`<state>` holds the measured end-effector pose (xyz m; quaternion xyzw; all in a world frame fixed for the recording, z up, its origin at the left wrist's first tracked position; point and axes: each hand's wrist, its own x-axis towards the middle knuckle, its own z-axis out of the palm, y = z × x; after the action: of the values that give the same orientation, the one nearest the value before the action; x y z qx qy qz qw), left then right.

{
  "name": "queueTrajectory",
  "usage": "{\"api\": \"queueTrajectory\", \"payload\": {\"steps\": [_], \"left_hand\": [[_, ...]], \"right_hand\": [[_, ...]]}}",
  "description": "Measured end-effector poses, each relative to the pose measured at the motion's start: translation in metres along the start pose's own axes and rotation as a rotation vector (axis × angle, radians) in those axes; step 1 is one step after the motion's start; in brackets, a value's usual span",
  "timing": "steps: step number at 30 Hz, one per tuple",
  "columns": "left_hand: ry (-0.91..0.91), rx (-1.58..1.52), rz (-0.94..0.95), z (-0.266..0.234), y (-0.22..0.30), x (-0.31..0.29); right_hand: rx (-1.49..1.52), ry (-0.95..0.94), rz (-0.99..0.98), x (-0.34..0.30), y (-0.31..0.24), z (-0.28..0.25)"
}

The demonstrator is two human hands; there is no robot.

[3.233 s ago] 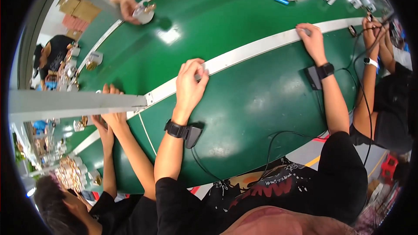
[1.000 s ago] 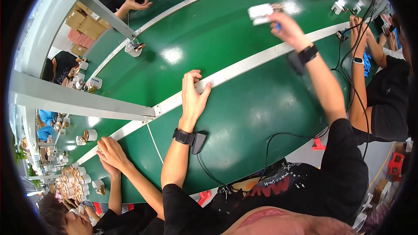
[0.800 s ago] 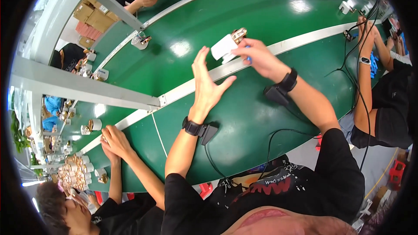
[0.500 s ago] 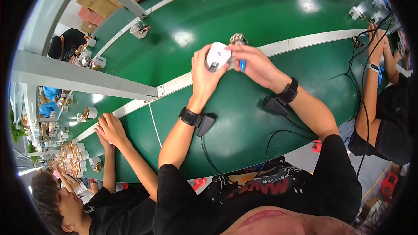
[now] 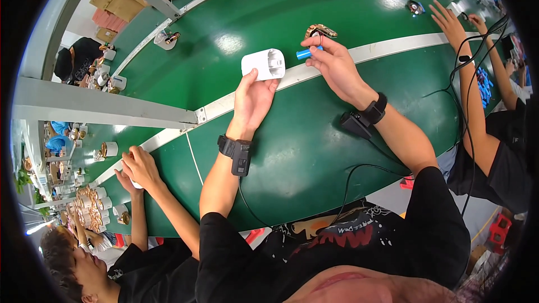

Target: Assembling small electronic parts into housings on a factory production line.

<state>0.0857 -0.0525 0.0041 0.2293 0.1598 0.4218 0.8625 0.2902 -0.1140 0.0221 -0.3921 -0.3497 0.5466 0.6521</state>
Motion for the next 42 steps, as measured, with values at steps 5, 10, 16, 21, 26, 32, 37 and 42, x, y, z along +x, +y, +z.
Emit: {"api": "queueTrajectory", "payload": {"steps": [5,10,16,21,26,32,37,42], "left_hand": [[-0.107,0.086,-0.030,-0.001,0.001,-0.013],[-0.144,0.244,-0.047,-0.005,-0.010,-0.012],[-0.154,0.367,-0.051,-0.003,-0.007,-0.013],[-0.179,0.382,-0.097,0.000,-0.008,-0.010],[-0.218,0.237,-0.110,-0.013,-0.008,-0.012],[-0.327,0.331,-0.133,-0.005,-0.009,-0.014],[-0.318,0.340,-0.132,-0.006,-0.008,-0.018],[-0.280,0.340,-0.146,-0.006,-0.008,-0.019]], "right_hand": [[-0.241,0.044,-0.235,-0.011,-0.005,0.015],[-0.195,0.063,-0.318,-0.015,-0.002,0.009],[-0.338,-0.024,-0.424,-0.017,-0.006,0.011],[-0.465,-0.118,-0.448,-0.015,-0.015,0.002],[-0.644,-0.192,-0.368,-0.017,-0.022,0.009],[-0.681,-0.224,-0.356,-0.020,-0.019,-0.004],[-0.784,-0.228,-0.391,-0.020,-0.019,0.010],[-0.818,-0.257,-0.362,-0.018,-0.015,-0.002]]}}
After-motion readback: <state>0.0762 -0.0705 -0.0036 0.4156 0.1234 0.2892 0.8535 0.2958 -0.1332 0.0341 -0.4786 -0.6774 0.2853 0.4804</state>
